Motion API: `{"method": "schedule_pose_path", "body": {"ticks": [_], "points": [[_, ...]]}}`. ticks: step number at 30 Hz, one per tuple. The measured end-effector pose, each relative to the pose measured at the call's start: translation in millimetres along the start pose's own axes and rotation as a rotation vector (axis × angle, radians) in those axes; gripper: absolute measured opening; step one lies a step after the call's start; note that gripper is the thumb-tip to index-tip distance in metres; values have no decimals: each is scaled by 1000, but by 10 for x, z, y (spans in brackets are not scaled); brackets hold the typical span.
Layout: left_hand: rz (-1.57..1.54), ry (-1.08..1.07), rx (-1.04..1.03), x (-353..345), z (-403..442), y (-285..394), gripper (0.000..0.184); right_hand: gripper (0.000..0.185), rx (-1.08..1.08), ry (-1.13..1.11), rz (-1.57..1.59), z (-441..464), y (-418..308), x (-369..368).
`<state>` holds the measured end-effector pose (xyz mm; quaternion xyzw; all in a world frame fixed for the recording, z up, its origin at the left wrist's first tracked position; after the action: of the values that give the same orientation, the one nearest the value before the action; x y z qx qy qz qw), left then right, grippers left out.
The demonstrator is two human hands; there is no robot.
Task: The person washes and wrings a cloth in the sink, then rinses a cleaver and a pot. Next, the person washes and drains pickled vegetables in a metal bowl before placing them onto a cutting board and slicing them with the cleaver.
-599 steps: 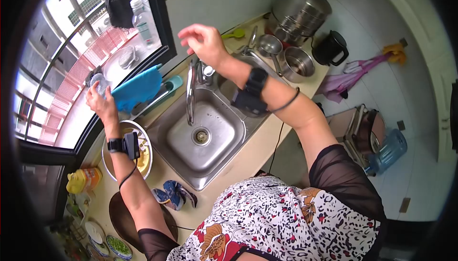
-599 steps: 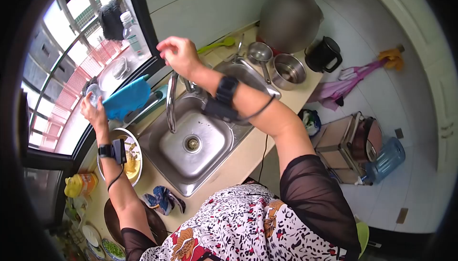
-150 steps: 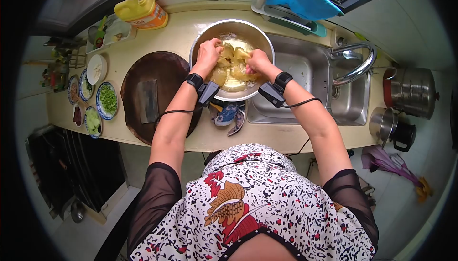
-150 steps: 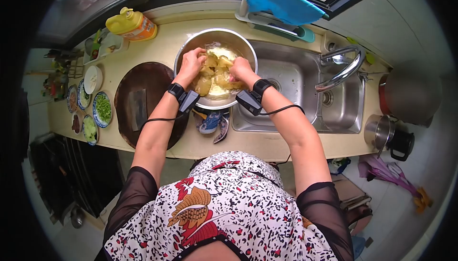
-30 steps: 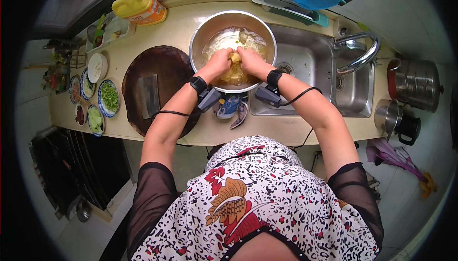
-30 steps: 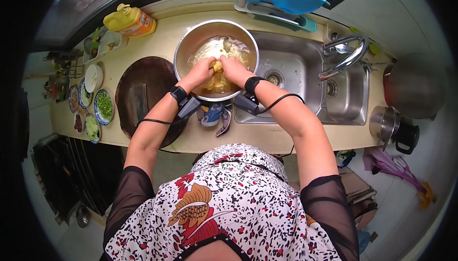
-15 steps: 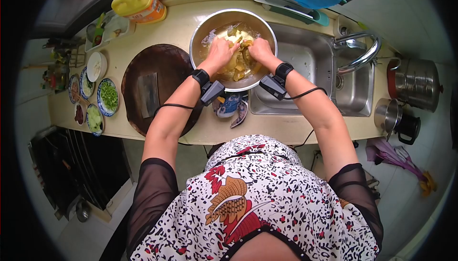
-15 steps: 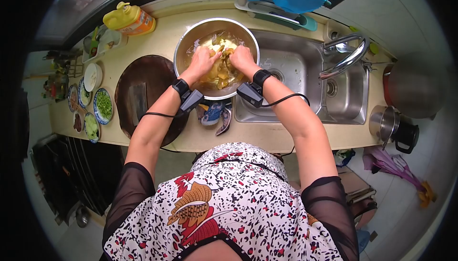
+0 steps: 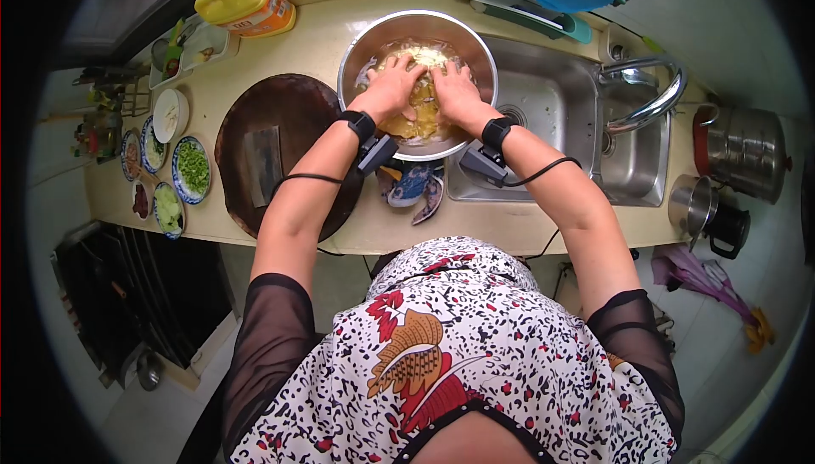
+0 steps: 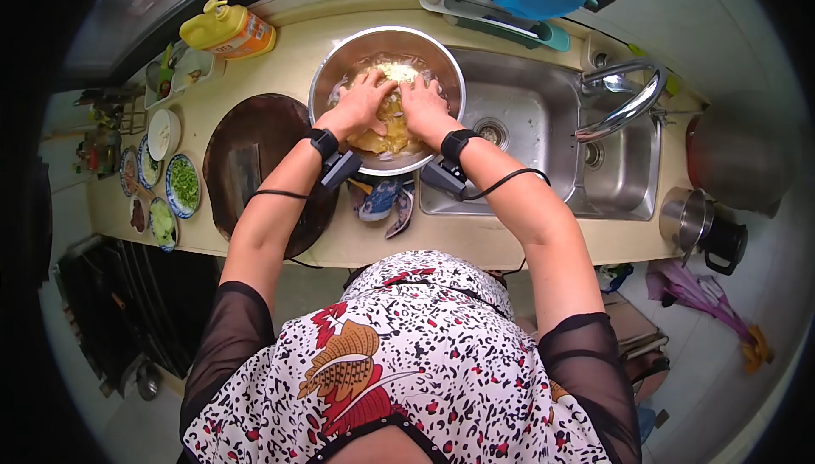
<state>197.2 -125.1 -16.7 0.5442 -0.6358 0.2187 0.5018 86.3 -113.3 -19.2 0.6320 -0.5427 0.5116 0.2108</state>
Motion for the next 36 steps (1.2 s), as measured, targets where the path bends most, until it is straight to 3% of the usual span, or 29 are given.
{"method": "schedule_pose_path", "body": {"ticks": [1,4,6,8,12,18,21,24,27,30,33,36], "points": [[9,46,29,7,-81,10,89,65,31,43,25,24,6,-76],[-61,34,128,-79,-237,-6,76,60,23,13,79,-115,-58,-15],[-128,92,122,-236,-248,-92,65,56,-166,16,370,-165,-42,-62],[-379,35,255,-286,-307,-109,66,54,-230,102,595,-92,46,-264],[-535,81,177,-440,-297,-96,79,55,-203,177,786,-78,78,-414],[-521,123,107,-317,-413,146,93,68,-258,-51,1932,-129,-120,-622],[-453,199,108,-279,-451,211,90,74,-446,-61,1904,-416,-242,-209],[-438,193,126,-240,-453,241,76,78,-582,-95,1685,-327,-73,-401],[-369,201,70,-316,-418,224,60,82,-473,-239,1671,-402,-99,-313],[-429,195,50,-352,-429,195,49,68,-562,-188,1571,-308,77,-488],[-480,144,14,-359,-392,141,41,43,-418,117,1222,-379,115,-276],[-515,128,2,-360,-371,104,36,26,-502,-106,1209,-389,86,-408]]}}
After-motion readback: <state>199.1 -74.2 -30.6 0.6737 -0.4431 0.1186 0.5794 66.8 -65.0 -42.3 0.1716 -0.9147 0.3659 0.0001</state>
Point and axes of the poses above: each hand's wrist, its own z-axis towards the middle knuckle, its own x-axis out of the back of the hand, y = z × x, the point moved 6 cm from there along z, towards the middle knuckle, and after that the axes turned 5 degrees about x, right-handed, at the moved point
